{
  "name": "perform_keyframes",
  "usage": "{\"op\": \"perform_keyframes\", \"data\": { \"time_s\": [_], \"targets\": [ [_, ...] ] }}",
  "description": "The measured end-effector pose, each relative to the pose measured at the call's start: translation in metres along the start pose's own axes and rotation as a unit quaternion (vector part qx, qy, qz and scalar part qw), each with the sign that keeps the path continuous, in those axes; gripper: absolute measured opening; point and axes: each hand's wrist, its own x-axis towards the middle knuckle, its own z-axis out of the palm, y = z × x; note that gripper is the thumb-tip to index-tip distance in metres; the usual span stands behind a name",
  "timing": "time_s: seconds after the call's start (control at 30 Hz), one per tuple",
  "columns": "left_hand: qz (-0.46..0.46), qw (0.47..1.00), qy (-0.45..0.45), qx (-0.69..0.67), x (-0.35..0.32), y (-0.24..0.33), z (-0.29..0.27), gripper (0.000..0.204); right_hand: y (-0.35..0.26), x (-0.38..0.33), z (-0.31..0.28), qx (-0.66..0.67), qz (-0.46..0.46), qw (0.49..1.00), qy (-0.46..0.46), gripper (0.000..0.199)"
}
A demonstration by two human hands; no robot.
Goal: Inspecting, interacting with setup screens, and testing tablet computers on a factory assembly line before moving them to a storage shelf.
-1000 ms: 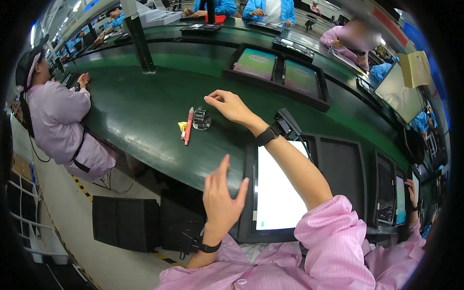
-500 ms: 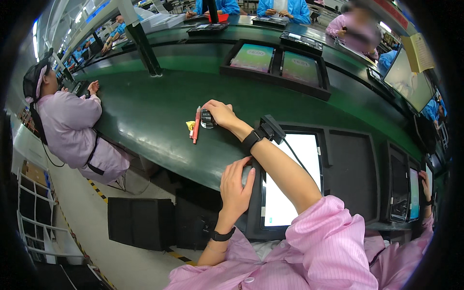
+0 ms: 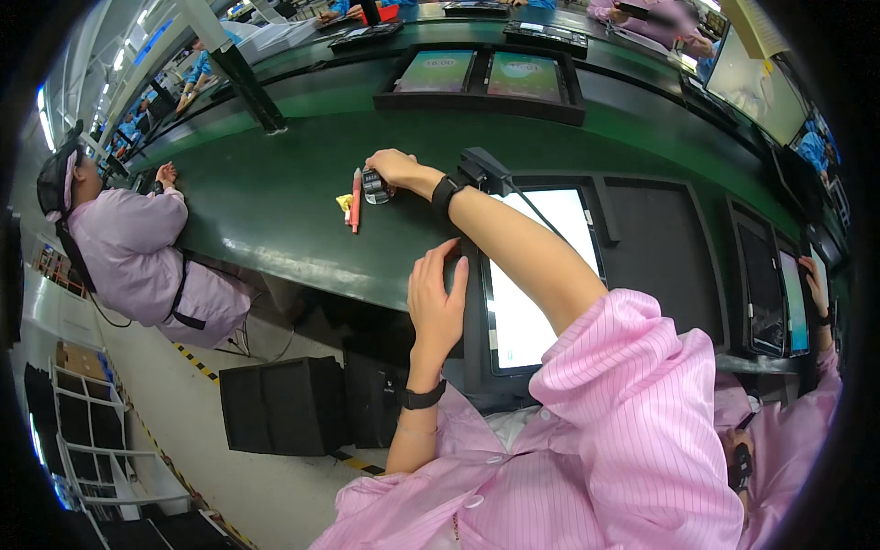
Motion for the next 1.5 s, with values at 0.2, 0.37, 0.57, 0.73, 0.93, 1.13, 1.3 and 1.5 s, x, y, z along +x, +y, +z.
{"op": "perform_keyframes", "data": {
  "time_s": [0.2, 0.37, 0.57, 0.73, 0.93, 1.13, 1.3, 1.5],
  "targets": [
    [0.004, 0.999, -0.031, -0.024, -0.002, 0.004, 0.006, 0.032, -0.045, -0.023, -0.052, 0.12, 0.139, 0.974, 0.136, 0.045],
    [-0.001, 1.0, -0.019, -0.017, -0.002, -0.005, -0.009, 0.031, -0.146, -0.122, -0.121, -0.011, -0.054, 0.998, 0.037, 0.044],
    [-0.022, 0.999, -0.038, -0.03, 0.002, -0.001, -0.001, 0.033, -0.198, -0.293, -0.167, -0.337, 0.15, 0.929, -0.015, 0.032],
    [-0.026, 0.996, -0.088, -0.009, -0.004, 0.015, -0.004, 0.048, -0.121, -0.36, -0.116, -0.332, 0.267, 0.89, 0.163, 0.047],
    [-0.035, 0.989, -0.14, 0.026, -0.007, 0.019, -0.006, 0.056, -0.108, -0.354, -0.097, -0.369, 0.207, 0.864, 0.271, 0.059],
    [-0.057, 0.987, -0.153, -0.006, -0.006, 0.016, -0.006, 0.057, -0.119, -0.354, -0.115, 0.25, 0.205, 0.857, 0.401, 0.06],
    [-0.059, 0.99, -0.121, -0.046, 0.002, 0.02, -0.01, 0.049, -0.106, -0.341, -0.123, 0.389, 0.309, 0.838, 0.228, 0.03],
    [0.082, 0.98, -0.047, -0.173, 0.049, 0.103, -0.055, 0.049, -0.161, -0.358, -0.111, 0.296, 0.186, 0.894, 0.279, 0.021]
  ]
}}
